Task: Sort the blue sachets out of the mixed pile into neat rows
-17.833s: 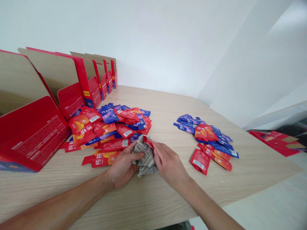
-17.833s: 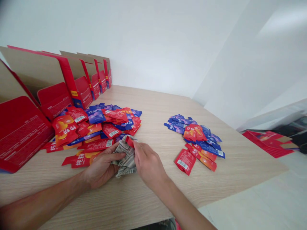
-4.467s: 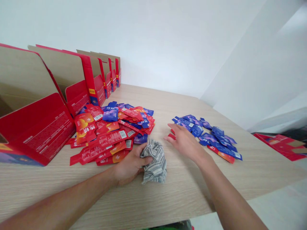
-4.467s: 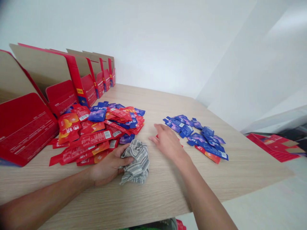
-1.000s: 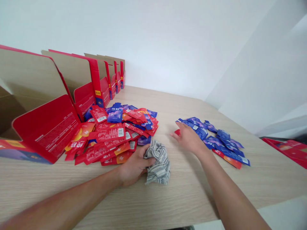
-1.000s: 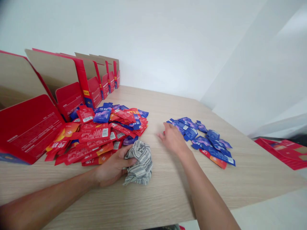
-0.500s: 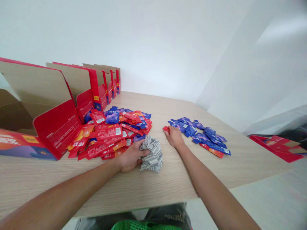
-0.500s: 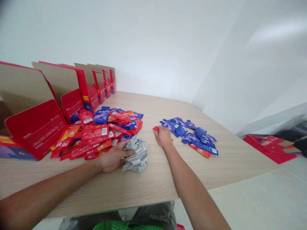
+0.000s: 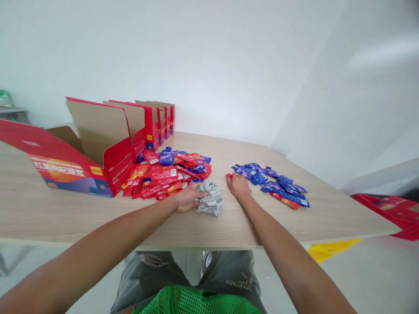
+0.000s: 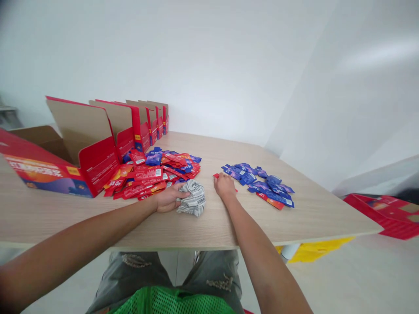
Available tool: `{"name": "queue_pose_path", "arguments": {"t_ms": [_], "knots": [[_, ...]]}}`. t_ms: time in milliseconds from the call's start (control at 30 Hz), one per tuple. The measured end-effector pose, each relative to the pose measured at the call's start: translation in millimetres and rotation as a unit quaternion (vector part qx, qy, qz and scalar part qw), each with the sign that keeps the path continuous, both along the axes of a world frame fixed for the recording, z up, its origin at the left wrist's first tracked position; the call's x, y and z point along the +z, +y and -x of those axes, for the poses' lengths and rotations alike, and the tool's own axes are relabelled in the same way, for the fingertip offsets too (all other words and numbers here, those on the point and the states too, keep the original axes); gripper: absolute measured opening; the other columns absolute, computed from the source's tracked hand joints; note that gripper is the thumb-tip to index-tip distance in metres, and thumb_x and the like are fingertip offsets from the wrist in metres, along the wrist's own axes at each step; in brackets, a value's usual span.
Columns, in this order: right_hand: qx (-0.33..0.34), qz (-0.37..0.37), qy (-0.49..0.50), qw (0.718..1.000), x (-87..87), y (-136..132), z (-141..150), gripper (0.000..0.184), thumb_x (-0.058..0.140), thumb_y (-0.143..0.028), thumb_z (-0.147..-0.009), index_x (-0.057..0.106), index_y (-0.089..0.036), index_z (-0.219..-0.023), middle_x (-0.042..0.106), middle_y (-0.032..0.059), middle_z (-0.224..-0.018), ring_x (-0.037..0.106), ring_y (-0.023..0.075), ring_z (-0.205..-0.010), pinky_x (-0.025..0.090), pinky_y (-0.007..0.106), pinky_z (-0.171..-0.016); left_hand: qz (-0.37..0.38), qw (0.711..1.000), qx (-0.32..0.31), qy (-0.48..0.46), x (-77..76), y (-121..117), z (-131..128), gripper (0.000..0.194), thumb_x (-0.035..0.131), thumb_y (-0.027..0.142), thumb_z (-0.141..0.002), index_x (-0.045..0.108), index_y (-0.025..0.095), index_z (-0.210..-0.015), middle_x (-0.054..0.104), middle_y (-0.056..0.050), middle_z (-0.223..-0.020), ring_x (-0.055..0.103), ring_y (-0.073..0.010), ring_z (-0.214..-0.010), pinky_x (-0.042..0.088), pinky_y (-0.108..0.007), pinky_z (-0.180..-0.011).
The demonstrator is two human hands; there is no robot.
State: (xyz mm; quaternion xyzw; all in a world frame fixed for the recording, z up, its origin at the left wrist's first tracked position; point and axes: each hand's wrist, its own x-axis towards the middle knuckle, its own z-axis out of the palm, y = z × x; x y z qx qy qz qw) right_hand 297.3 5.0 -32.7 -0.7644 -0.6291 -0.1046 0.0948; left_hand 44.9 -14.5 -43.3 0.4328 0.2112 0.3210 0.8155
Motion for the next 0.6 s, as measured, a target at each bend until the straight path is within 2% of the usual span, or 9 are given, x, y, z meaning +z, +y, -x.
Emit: {"name": "queue_pose_path", "arguments": {"t_ms": [333,533,600], "knots": [[0.04,0.006,-0.003,0.999,-2.5,-31.7,12.5,0.035,0.046,-0.035,-0.109,0.064,-0.008,-0.121,0.074,0.0214,-0.117,0.067,0.0276,-0.112,0.044,0.031,-0.091,-0.013,0.999,0.044,-0.008,-2.9,-5.9,4.1,0.036,0.088,0.005,-0.073,0.071,0.014,-0.103,0.077,-0.007,-0.095,0.075,-0.0168,-0.078,0.061,-0.03,-0.077],[0.035,0.001,0.006,0.999,-0.5,-34.6,18.5,0.037,0.045,-0.037,-0.11,0.064,-0.008,-0.122,0.074,0.0222,-0.118,0.067,0.028,-0.112,0.044,0.032,-0.089,-0.032,0.997,0.074,0.002,-7.0,-11.4,6.3,0.017,0.074,0.015,-0.093,0.069,0.013,-0.11,0.073,-0.004,-0.101,0.071,-0.0158,-0.085,0.061,-0.032,-0.077],[0.026,-0.003,0.012,1.0,0.8,-33.9,18.4,0.037,0.046,-0.037,-0.109,0.064,-0.008,-0.121,0.074,0.0227,-0.118,0.066,0.0282,-0.112,0.044,0.031,-0.089,-0.039,0.996,0.078,0.007,-6.8,-13.4,5.6,0.016,0.072,0.016,-0.095,0.069,0.013,-0.11,0.073,-0.003,-0.101,0.071,-0.0152,-0.083,0.061,-0.031,-0.075]]}}
